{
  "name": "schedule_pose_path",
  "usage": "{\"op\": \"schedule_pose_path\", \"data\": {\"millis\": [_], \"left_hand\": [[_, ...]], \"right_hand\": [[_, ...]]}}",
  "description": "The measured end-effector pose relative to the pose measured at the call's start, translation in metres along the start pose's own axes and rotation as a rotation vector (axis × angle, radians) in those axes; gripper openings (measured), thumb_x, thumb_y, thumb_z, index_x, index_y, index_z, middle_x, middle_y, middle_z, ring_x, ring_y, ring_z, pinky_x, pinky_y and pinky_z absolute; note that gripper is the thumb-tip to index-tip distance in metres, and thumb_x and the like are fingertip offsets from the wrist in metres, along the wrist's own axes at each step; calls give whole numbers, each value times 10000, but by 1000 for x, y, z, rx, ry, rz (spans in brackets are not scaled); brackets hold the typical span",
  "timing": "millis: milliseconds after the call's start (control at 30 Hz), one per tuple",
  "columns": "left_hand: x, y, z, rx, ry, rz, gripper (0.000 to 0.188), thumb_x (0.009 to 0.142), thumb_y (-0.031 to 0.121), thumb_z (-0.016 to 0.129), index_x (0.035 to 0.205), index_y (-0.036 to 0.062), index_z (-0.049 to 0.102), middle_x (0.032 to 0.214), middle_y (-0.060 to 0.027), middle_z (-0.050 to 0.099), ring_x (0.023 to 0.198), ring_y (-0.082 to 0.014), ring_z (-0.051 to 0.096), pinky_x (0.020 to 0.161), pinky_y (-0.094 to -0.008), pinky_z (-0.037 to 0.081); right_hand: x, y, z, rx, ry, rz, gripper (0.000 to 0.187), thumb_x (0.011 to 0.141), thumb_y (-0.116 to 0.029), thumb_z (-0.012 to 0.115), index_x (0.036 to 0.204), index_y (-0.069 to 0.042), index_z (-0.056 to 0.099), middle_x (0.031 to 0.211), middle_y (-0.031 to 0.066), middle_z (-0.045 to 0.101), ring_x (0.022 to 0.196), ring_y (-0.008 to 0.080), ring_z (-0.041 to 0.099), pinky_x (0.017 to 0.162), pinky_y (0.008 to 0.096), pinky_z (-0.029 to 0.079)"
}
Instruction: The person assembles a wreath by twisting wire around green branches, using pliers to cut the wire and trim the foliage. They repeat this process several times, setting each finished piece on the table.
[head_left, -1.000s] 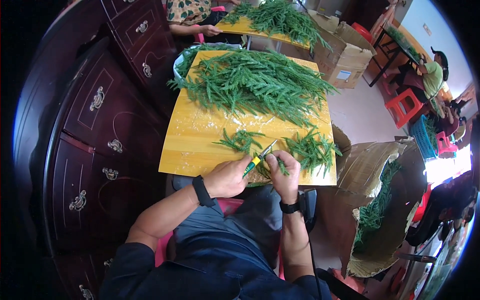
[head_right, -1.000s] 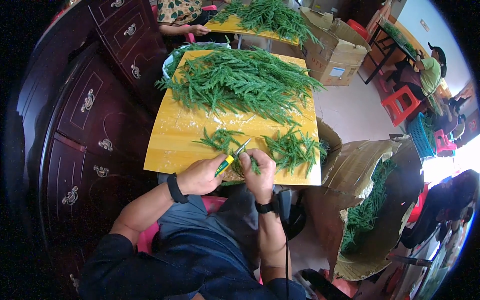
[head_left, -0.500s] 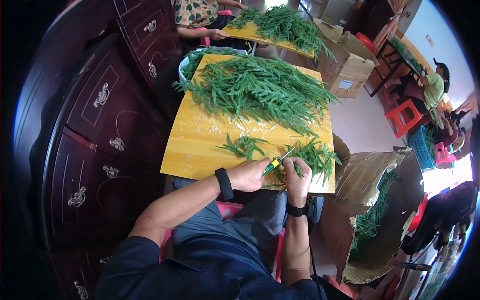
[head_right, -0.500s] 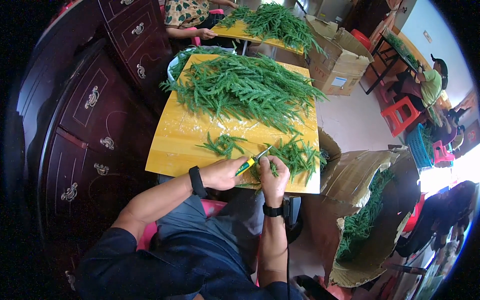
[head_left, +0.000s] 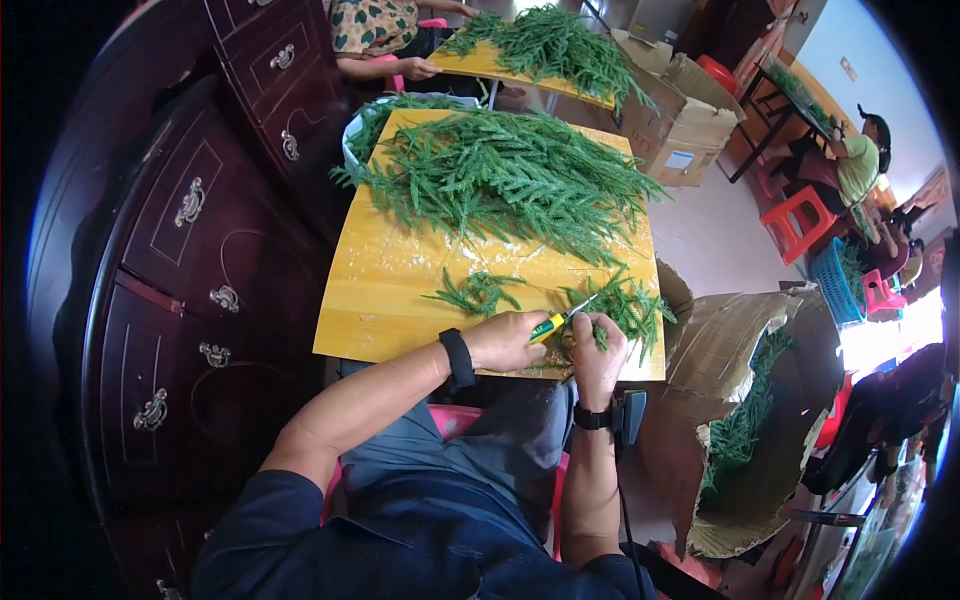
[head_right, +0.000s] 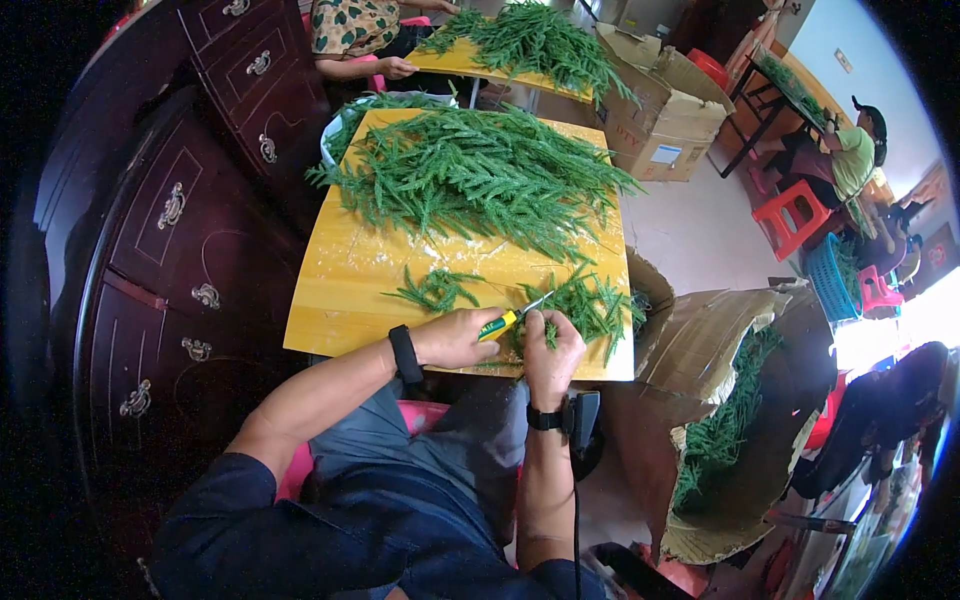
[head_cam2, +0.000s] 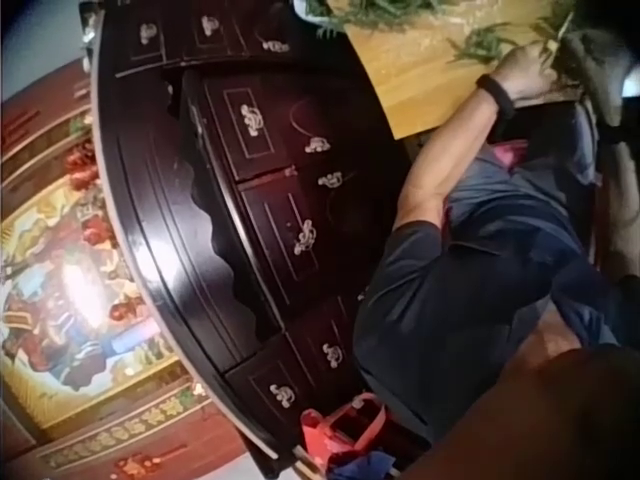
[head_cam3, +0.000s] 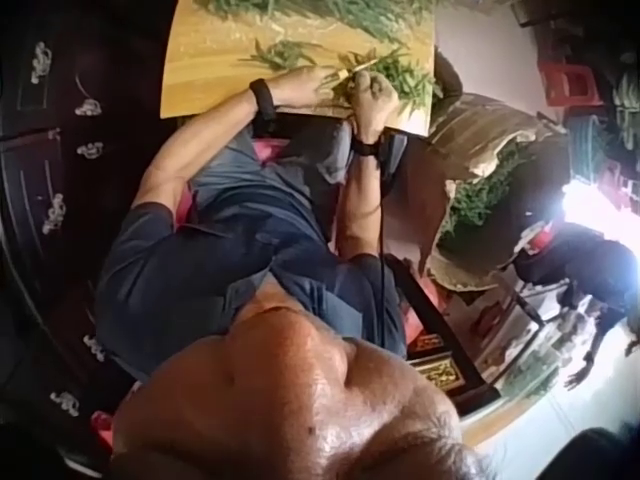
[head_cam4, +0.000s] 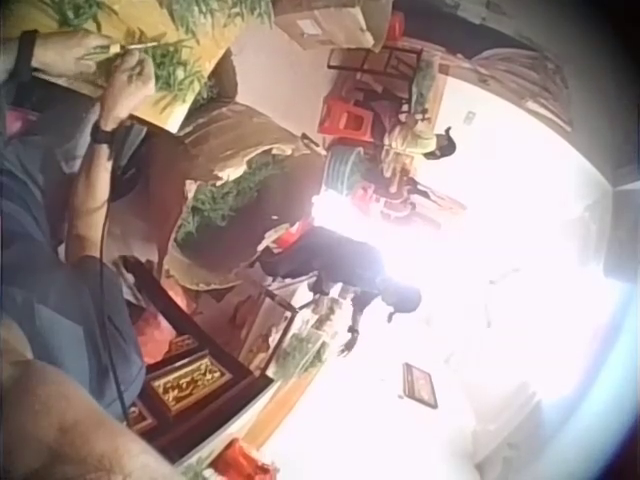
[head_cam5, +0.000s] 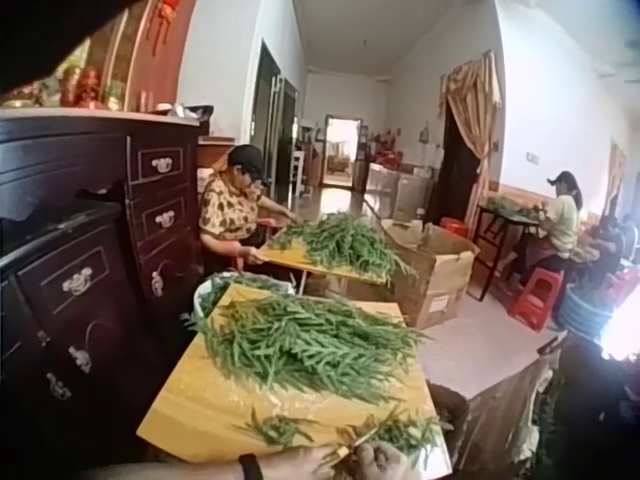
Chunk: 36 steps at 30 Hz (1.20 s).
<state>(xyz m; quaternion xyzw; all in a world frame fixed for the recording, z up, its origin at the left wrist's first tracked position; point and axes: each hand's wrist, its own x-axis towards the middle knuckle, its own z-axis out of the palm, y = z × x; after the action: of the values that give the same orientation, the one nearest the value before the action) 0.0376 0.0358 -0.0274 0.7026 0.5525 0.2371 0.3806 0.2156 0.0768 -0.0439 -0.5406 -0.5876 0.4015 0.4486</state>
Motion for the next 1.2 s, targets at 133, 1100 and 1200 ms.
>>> {"op": "schedule_pose_path", "data": {"millis": [133, 1100, 1200], "left_hand": [[5, -4, 1, 29, 24, 22, 472, 856, 203, 648, 1254, -21, 528, 884, -283, 658, 849, -420, 665, 748, -462, 525], [-6, -8, -19, -486, -194, -172, 212, 907, 196, 662, 974, 22, 562, 712, -38, 627, 585, -102, 620, 535, -268, 504], [-8, -11, -19, -628, -206, -211, 199, 930, 200, 640, 980, 25, 560, 700, -21, 620, 568, -102, 601, 525, -263, 495]], "right_hand": [[0, -1, 2, -116, 57, -124, 210, 877, -185, 683, 847, 23, 688, 626, 158, 606, 569, 198, 558, 587, 358, 473], [0, -1, 3, -73, -61, -25, 202, 867, -186, 671, 885, 13, 700, 755, 244, 656, 703, 399, 655, 675, 409, 515], [0, -3, 3, -18, -86, 9, 197, 868, -180, 671, 895, 12, 704, 760, 241, 660, 708, 390, 662, 684, 407, 517]]}}
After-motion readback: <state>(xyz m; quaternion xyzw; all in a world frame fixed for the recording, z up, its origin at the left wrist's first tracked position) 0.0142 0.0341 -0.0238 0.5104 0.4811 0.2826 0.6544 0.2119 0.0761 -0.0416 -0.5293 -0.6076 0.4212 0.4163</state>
